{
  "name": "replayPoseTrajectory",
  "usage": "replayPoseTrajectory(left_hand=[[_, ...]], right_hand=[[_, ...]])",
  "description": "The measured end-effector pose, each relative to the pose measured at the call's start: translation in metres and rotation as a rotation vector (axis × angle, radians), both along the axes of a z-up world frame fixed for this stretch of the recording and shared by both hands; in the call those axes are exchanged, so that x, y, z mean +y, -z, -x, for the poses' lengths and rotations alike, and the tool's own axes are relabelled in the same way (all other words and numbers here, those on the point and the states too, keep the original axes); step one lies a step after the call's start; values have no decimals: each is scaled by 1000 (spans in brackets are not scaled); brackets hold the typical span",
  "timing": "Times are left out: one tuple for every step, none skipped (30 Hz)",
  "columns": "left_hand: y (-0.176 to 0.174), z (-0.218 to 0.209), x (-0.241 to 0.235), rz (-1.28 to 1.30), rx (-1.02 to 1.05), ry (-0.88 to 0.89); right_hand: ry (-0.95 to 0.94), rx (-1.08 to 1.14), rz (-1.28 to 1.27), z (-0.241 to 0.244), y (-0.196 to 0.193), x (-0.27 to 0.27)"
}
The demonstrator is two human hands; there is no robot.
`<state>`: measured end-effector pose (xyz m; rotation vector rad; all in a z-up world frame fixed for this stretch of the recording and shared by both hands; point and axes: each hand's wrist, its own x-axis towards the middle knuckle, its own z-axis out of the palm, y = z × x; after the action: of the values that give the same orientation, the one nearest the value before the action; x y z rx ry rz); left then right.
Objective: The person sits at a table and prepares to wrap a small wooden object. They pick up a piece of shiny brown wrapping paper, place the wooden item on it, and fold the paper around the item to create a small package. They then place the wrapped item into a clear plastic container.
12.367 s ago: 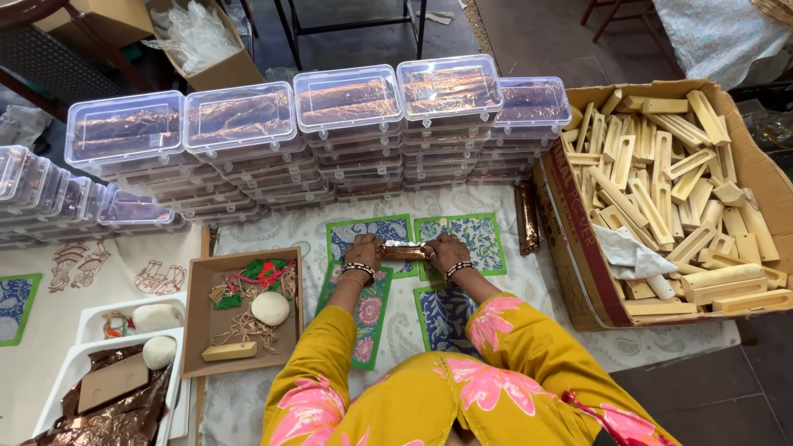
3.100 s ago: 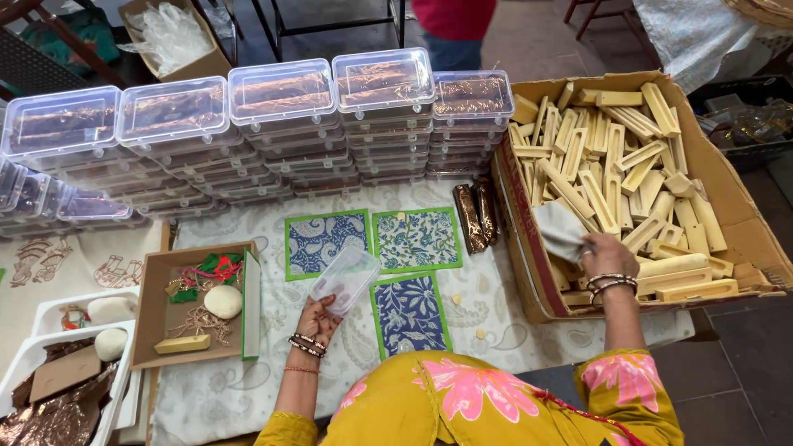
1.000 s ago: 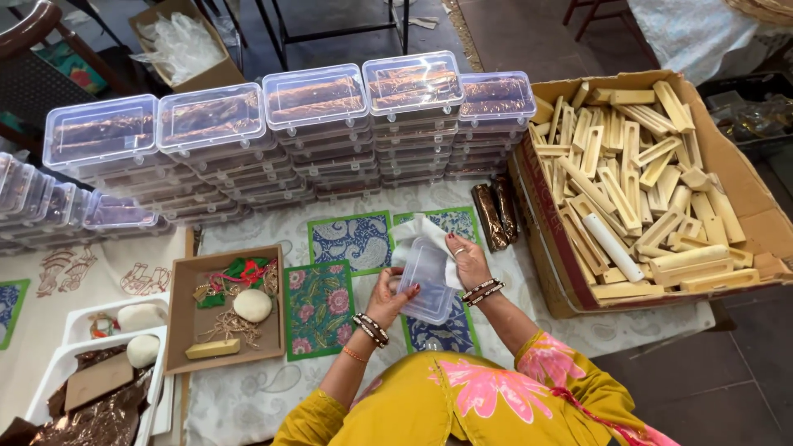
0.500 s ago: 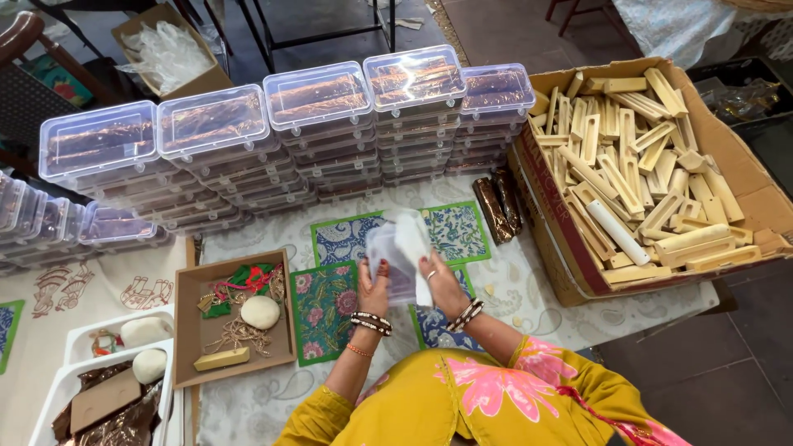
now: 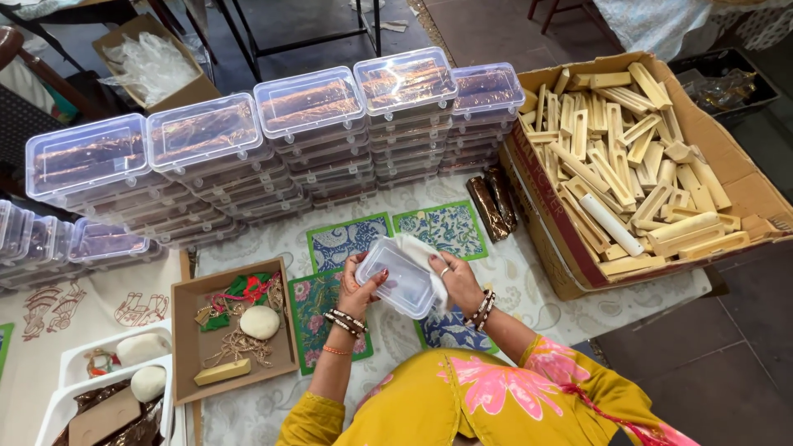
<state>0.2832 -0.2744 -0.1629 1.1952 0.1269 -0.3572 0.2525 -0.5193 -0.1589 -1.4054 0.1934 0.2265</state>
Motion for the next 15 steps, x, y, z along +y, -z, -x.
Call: replayPoseTrajectory(left_hand=[[6,2,-4,-1,2,3],[12,1,-9,36,-83,-2],[17,1,-13,74,-168,-6],[15,2,-14,74,-171,-5],[13,4,-15,85,-127,4],[12,6,-16,96,-82,13],[12,6,-16,96,-82,14],[12,9,-15,48,-214,102],[13,11,-14,1,-346,191],[10,13,-15,0,-343,193],[7,15,-17,58,-300,212],[3,14,-19,116,-264,230],[2,12,-18,115,-268,231],[1,11,-18,59,-176,186],[1,11,-17,4,-83,142]], right_hand=[[3,2,-1,2,-14,6],[45,63,-214,3,-28,12],[87,125,-427,3,-43,17],[88,122,-428,4,-49,18],[21,140,-442,4,-56,18],[-45,161,-455,6,-61,18],[-44,161,-455,3,-64,18],[-135,193,-259,2,-66,18],[-225,225,-63,2,-67,18],[-224,228,-65,1,-67,19],[-232,221,-144,1,-66,20],[-241,206,-220,-3,-67,20],[-241,203,-220,-2,-73,22],[-253,195,-168,1,-79,24],[-264,188,-116,3,-85,26]])
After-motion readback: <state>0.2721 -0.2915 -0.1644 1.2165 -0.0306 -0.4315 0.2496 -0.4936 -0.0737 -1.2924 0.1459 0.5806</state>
